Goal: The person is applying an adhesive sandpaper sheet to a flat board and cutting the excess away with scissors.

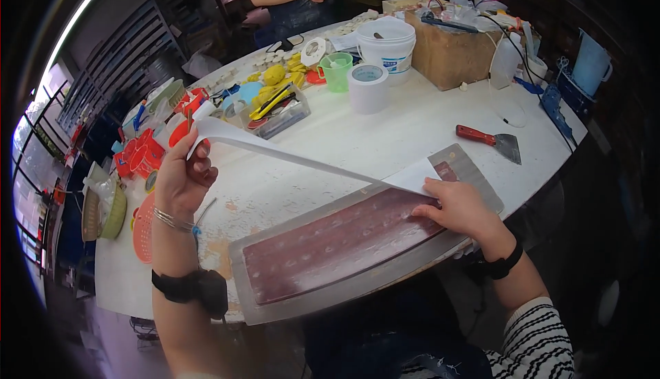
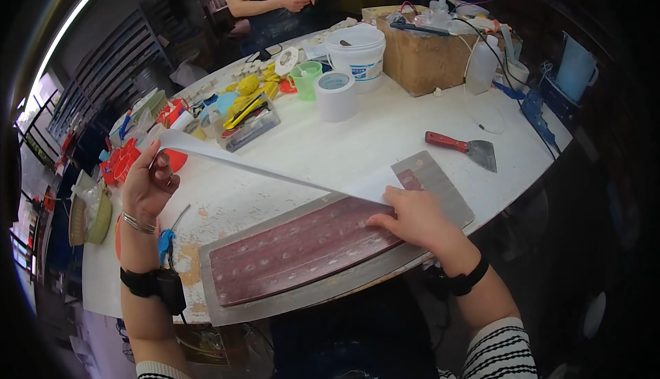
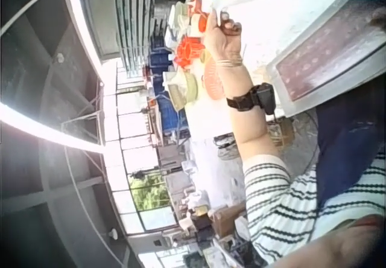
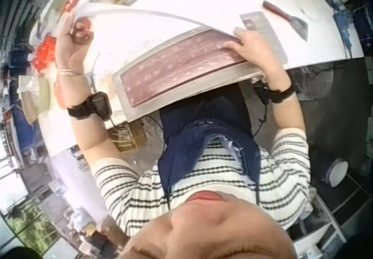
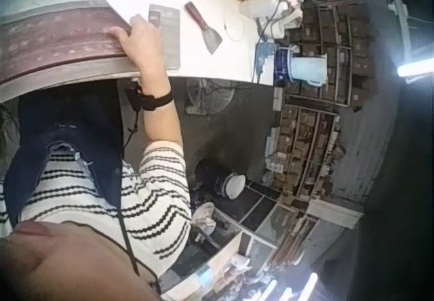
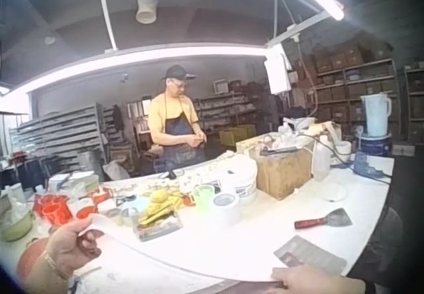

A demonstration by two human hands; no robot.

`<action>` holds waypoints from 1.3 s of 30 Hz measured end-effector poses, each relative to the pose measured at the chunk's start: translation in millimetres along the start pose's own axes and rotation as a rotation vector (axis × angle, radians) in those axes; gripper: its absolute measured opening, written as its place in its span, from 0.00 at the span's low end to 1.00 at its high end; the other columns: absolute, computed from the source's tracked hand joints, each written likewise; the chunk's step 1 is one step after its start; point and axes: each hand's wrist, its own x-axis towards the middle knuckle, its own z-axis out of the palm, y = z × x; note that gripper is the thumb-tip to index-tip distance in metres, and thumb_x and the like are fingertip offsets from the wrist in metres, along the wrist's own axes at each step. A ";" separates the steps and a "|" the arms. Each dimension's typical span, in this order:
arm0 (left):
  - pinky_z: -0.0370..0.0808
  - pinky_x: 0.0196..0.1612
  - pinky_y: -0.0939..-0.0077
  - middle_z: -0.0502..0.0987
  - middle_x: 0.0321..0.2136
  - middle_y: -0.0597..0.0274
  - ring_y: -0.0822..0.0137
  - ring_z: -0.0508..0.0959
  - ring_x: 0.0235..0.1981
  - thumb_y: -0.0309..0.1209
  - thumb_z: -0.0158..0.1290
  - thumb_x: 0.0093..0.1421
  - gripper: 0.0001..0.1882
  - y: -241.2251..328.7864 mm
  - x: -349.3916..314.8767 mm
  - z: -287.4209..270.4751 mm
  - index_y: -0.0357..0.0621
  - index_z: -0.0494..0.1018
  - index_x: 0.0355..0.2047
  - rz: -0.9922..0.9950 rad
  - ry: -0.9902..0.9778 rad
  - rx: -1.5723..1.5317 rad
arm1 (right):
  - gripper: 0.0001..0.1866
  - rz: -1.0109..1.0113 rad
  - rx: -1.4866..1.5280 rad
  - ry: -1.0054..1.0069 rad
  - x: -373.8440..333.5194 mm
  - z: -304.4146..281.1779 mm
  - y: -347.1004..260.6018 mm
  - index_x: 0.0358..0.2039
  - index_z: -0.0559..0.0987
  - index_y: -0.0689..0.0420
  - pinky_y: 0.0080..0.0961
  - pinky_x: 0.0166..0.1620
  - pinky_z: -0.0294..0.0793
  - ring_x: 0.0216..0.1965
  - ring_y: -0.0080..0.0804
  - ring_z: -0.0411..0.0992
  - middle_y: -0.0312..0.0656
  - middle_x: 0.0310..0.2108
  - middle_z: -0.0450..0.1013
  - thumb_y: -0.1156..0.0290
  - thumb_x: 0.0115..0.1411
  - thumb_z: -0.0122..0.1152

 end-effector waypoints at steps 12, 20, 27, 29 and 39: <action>0.62 0.28 0.78 0.70 0.18 0.77 0.81 0.63 0.15 0.40 0.54 0.62 0.11 -8.9 -3.5 -8.8 0.53 0.69 0.25 0.023 0.007 -0.154 | 0.09 0.166 -0.030 0.161 12.4 9.2 20.3 0.33 0.80 0.56 0.44 0.38 0.72 0.33 0.53 0.74 0.52 0.28 0.76 0.71 0.57 0.53; 0.63 0.27 0.79 0.70 0.19 0.73 0.79 0.65 0.18 0.37 0.50 0.65 0.07 -20.5 -28.9 -36.6 0.50 0.71 0.34 0.095 -0.115 -0.155 | 0.10 0.306 0.309 0.444 24.5 -33.2 34.4 0.38 0.81 0.56 0.34 0.41 0.75 0.37 0.49 0.75 0.52 0.34 0.77 0.73 0.57 0.54; 0.68 0.31 0.82 0.75 0.26 0.70 0.80 0.70 0.25 0.33 0.49 0.65 0.09 -73.3 -88.0 -67.9 0.40 0.73 0.34 0.212 -0.154 0.557 | 0.14 0.017 0.017 0.684 -42.3 -44.2 46.8 0.42 0.79 0.57 0.25 0.46 0.75 0.44 0.40 0.77 0.46 0.45 0.76 0.81 0.56 0.53; 0.71 0.36 0.82 0.77 0.29 0.67 0.79 0.74 0.31 0.30 0.51 0.64 0.09 -89.6 -103.1 -73.0 0.36 0.75 0.36 0.122 -0.164 0.808 | 0.16 -0.014 -0.082 0.640 -63.4 -31.0 47.9 0.43 0.79 0.57 0.26 0.45 0.76 0.44 0.40 0.76 0.46 0.46 0.76 0.82 0.54 0.53; 0.68 0.23 0.63 0.72 0.17 0.47 0.51 0.71 0.18 0.35 0.51 0.60 0.14 -134.9 -151.6 -60.1 0.37 0.73 0.23 0.584 -0.129 1.595 | 0.30 -0.055 0.103 0.043 -84.2 58.6 -61.8 0.55 0.68 0.61 0.33 0.24 0.76 0.23 0.44 0.76 0.45 0.62 0.61 0.78 0.48 0.52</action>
